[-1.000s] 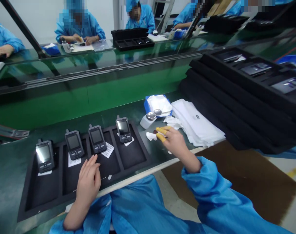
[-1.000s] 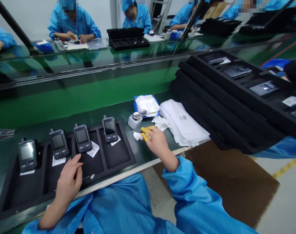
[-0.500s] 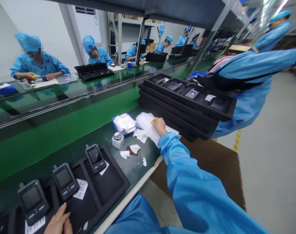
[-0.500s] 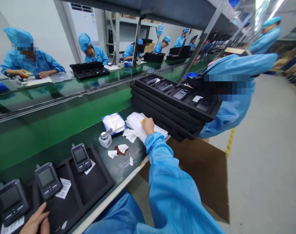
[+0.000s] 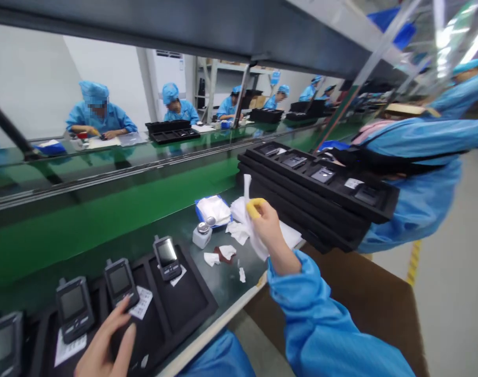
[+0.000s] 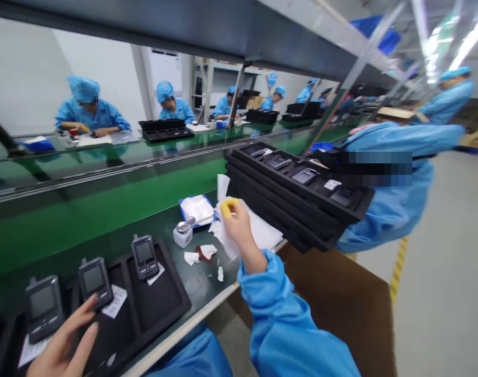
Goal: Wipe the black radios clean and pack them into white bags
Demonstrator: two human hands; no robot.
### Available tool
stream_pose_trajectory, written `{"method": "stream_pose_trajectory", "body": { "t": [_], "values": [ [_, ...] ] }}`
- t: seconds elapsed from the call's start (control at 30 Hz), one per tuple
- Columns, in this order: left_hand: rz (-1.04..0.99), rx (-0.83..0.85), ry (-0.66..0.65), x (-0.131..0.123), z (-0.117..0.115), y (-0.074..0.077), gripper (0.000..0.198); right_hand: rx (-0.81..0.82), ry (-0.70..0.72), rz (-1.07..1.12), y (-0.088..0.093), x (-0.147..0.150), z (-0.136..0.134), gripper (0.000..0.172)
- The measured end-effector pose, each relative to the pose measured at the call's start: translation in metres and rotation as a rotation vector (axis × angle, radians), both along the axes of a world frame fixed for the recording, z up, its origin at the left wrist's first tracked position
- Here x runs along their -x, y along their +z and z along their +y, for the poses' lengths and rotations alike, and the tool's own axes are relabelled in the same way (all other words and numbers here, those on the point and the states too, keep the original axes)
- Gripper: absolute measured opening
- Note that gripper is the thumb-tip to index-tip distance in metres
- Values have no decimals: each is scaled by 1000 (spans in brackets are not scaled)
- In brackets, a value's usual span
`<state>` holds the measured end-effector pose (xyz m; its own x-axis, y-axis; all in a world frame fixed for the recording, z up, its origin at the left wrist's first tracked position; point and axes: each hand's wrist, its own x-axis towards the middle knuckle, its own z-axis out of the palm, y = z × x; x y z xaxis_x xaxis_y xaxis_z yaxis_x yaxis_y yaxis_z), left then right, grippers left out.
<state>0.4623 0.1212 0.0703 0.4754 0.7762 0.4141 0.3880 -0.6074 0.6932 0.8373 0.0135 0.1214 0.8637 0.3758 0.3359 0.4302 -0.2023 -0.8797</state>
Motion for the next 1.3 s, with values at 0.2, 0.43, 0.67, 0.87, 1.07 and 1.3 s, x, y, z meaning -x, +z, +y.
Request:
{"method": "stream_pose_trajectory", "body": {
  "t": [0.2, 0.43, 0.67, 0.87, 1.07, 1.3],
  "values": [
    [-649, 928, -217, -65, -12, 48, 67, -17, 664, -626, -15, 189, 42, 17],
    [-966, 1128, 223, -24, 7, 59, 18, -73, 826, -599, -1, 212, 61, 21],
    [-1145, 1087, 194, -1, 21, 76, 19, -223, 805, -569, 14, 225, 68, 20],
    [-772, 1044, 17, 27, 4, 85, 40, 234, 578, -185, 18, 149, 141, 33],
    [-595, 1036, 136, 28, 5, 75, 50, 508, 727, 19, -7, 97, 193, 25],
    [-572, 941, 312, 19, 14, 60, 50, 579, 887, 206, -18, 103, 182, 24]
  ]
}}
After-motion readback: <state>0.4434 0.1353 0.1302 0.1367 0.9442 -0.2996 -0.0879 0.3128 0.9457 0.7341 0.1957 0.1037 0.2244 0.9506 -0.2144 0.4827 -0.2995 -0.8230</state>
